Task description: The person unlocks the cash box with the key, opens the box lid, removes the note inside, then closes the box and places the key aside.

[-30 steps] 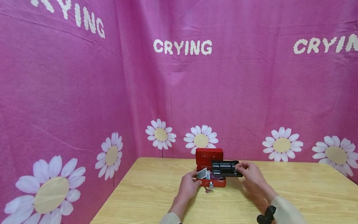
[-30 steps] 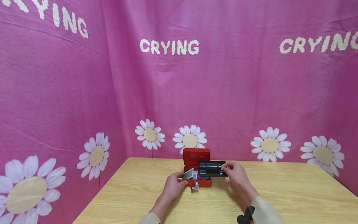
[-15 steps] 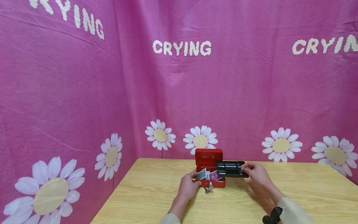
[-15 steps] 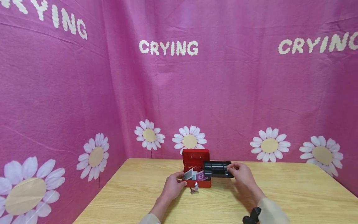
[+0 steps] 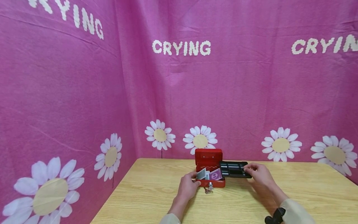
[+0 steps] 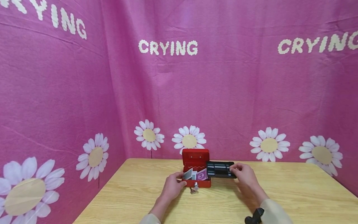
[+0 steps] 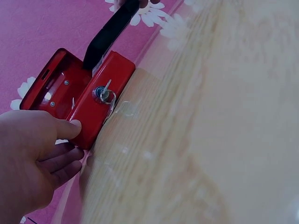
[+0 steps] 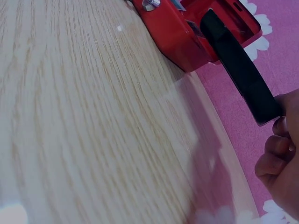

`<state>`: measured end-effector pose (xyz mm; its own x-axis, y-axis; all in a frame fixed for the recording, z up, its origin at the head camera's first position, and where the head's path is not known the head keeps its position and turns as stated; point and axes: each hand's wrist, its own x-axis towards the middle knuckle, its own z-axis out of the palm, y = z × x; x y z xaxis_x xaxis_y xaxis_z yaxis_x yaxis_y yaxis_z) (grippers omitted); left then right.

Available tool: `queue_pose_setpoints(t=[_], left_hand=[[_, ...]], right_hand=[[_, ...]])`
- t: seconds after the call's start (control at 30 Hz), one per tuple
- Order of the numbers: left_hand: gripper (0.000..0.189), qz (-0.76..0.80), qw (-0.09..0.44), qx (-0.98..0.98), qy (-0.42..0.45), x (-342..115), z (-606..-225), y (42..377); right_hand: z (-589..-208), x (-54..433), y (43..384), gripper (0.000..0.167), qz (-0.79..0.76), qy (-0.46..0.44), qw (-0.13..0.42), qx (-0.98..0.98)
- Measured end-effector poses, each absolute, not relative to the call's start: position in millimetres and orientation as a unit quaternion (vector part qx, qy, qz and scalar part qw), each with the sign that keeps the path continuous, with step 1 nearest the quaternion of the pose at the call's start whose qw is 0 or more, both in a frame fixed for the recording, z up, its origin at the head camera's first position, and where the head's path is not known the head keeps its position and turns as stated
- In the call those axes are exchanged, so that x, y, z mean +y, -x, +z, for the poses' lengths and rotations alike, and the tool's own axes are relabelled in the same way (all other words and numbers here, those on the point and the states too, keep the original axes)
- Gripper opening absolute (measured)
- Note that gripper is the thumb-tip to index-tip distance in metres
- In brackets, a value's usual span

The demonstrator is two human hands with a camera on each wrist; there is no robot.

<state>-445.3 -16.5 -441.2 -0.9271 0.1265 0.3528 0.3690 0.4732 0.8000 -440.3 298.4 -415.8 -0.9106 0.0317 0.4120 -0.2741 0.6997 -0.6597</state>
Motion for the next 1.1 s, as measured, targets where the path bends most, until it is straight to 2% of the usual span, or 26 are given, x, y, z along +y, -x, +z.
queue_pose_setpoints(t=[0.33, 0.87, 1.1], left_hand=[[0.034, -0.494, 0.113, -0.851, 0.136, -17.8, -438.2, 444.1], [0.036, -0.493, 0.104, -0.855, 0.125, -18.0, -439.7, 443.7], [0.035, -0.494, 0.113, -0.852, 0.136, -17.2, -439.6, 443.9]], right_hand=[[-415.6, 307.0, 441.7, 0.018, 0.378, -0.056, 0.189, -0.905], [-419.7, 306.5, 446.6, 0.020, 0.430, -0.002, 0.140, -0.892], [-424.0, 307.3, 450.1, 0.019, 0.401, 0.004, 0.150, -0.904]])
